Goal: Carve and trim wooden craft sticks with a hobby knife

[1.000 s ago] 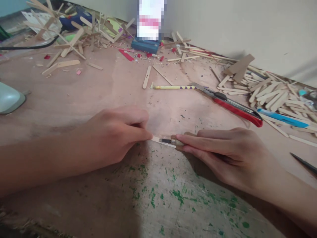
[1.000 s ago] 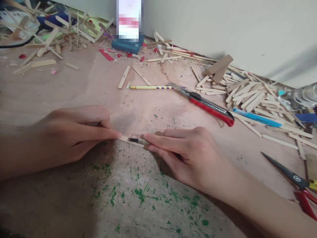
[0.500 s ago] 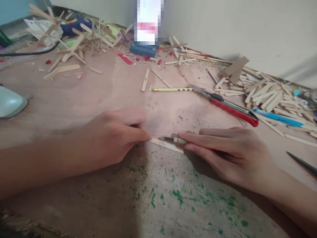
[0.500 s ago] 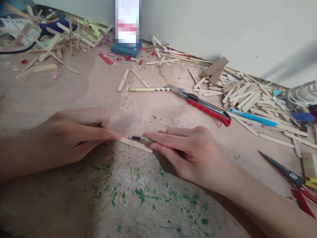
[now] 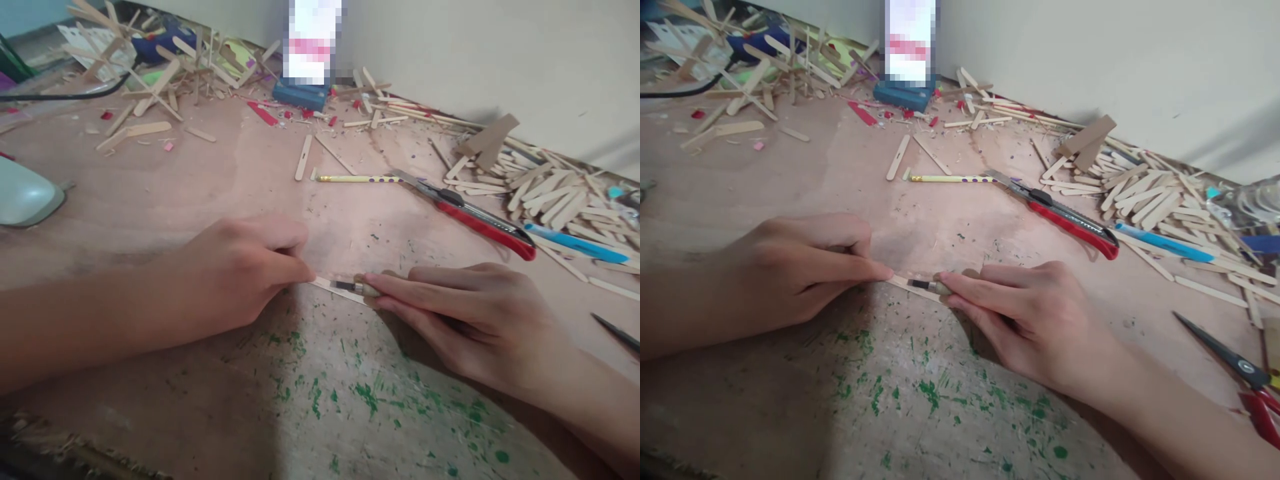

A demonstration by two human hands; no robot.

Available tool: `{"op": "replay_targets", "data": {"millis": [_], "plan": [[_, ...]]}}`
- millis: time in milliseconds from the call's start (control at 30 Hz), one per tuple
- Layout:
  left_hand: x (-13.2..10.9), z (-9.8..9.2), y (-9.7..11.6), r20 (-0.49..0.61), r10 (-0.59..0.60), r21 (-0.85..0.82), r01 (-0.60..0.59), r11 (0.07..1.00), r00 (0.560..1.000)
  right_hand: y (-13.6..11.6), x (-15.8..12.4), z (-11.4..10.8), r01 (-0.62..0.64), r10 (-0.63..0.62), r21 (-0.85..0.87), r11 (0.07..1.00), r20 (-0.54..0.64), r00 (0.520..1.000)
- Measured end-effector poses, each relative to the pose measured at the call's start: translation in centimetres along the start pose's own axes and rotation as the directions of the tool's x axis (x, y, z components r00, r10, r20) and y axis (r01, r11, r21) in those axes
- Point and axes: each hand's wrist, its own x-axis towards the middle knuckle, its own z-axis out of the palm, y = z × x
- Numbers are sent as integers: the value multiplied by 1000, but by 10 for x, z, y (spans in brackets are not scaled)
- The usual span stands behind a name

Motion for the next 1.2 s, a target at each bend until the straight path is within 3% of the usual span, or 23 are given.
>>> {"op": "replay_targets", "data": {"millis": [267,533,733,1200], "plan": [[5,0,1,-1,12,-26,-12,1000,1000,-2,4,1,-15,13,53,998,23,1000],[8,-15,10,60,22,77,-27,997,998,-4,-3,-5,-70,72,31,997,-68,995],[5,-11,12,71,-32,70,27,997,997,-5,-6,-15,-99,99,23,995,8,995],[4,-8,22,58,10,-13,-9,1000,998,-18,1,-21,-86,89,-42,995,97,991]]}}
